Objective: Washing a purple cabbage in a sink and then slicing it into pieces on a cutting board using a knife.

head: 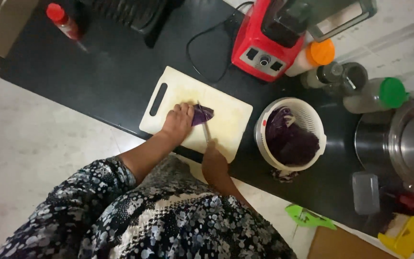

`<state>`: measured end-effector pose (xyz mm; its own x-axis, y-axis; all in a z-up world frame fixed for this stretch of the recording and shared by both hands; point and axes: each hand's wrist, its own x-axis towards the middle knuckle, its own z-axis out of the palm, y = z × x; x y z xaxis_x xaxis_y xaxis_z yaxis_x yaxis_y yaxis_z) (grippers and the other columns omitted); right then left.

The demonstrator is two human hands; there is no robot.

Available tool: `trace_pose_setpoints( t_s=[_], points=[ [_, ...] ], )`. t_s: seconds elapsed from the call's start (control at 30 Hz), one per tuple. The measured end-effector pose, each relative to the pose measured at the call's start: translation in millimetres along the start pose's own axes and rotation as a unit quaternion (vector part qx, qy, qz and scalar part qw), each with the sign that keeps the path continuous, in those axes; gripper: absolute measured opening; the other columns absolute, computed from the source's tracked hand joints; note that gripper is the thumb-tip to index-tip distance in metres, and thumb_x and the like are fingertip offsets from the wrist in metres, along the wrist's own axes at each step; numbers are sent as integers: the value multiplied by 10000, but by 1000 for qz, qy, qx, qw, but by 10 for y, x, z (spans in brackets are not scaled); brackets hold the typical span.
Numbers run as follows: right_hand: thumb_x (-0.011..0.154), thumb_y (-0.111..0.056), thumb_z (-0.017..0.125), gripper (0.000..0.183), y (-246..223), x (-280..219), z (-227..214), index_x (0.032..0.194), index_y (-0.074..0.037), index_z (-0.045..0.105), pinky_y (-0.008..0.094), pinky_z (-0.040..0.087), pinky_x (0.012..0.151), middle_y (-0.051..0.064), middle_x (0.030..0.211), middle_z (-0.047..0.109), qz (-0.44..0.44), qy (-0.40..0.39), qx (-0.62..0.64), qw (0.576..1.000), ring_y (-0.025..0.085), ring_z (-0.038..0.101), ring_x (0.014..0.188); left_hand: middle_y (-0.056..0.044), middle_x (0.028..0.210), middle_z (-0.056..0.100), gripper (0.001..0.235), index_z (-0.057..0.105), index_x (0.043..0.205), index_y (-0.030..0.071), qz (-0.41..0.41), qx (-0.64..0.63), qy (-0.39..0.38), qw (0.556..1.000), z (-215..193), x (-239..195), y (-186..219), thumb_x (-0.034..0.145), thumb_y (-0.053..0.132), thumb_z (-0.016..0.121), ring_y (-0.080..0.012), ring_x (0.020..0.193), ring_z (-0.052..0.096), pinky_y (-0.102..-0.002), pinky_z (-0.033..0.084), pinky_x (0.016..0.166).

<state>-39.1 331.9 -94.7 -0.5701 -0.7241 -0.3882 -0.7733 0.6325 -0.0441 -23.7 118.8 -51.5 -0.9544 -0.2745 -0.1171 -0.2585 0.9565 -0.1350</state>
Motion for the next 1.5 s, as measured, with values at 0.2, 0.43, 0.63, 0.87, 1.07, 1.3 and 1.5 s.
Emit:
trace_pose_setpoints(
  t_s=[0.2,0.43,0.63,0.87,1.07,1.3,1.5],
  points=[
    [958,-655,349,811,-305,516,-723,1532,-105,188,368,291,1122,108,1475,416,337,-56,592,730,245,444,1310,-59,1024,519,405,472,1216,65,-5,3,15,1000,330,129,-7,893,302,408,-229,865,545,-314,456,605],
    [919,-83,540,594,-96,-208,-579,1450,55,313,343,589,629,148,937,682,33,-21,31,999,261,716,816,-51,1005,511,372,485,1196,79,-23,-8,32,999,124,27,-19,908,307,421,-230,845,547,-325,449,600],
    [998,-208,342,437,55,-606,-780,1371,18,358,471,578,649,236,999,664,101,-166,153,969,392,702,873,-61,1033,522,370,480,1215,72,-29,-50,29,998,323,102,-8,900,250,409,-250,885,547,-357,457,647],
    [1009,-273,318,241,-20,-885,-1312,956,-116,493,477,565,618,164,777,679,84,-65,129,986,380,709,727,-57,1081,489,386,430,1251,77,-24,-37,-17,999,80,35,-29,915,267,433,-240,954,525,-356,450,713],
    [972,-342,357,214,255,-1022,-1128,931,-167,473,434,563,539,69,645,650,86,-35,15,996,291,713,637,-73,1080,482,387,422,1239,54,-20,-44,-31,998,15,39,-56,933,291,415,-253,971,533,-357,466,731],
    [971,-344,369,371,10,-587,-1417,1200,-115,549,423,492,817,136,1030,645,22,201,7,979,289,617,935,-72,1065,478,412,436,1224,24,-23,-45,-43,998,-58,21,-16,923,305,424,-257,968,542,-354,484,724],
    [1002,-136,316,474,-185,-60,-1239,1372,154,373,601,500,818,373,1092,612,1,56,243,968,494,629,954,-86,1079,502,395,440,1263,32,-30,-60,-30,997,-154,-26,-29,921,230,419,-252,978,556,-346,503,725]
  ],
)
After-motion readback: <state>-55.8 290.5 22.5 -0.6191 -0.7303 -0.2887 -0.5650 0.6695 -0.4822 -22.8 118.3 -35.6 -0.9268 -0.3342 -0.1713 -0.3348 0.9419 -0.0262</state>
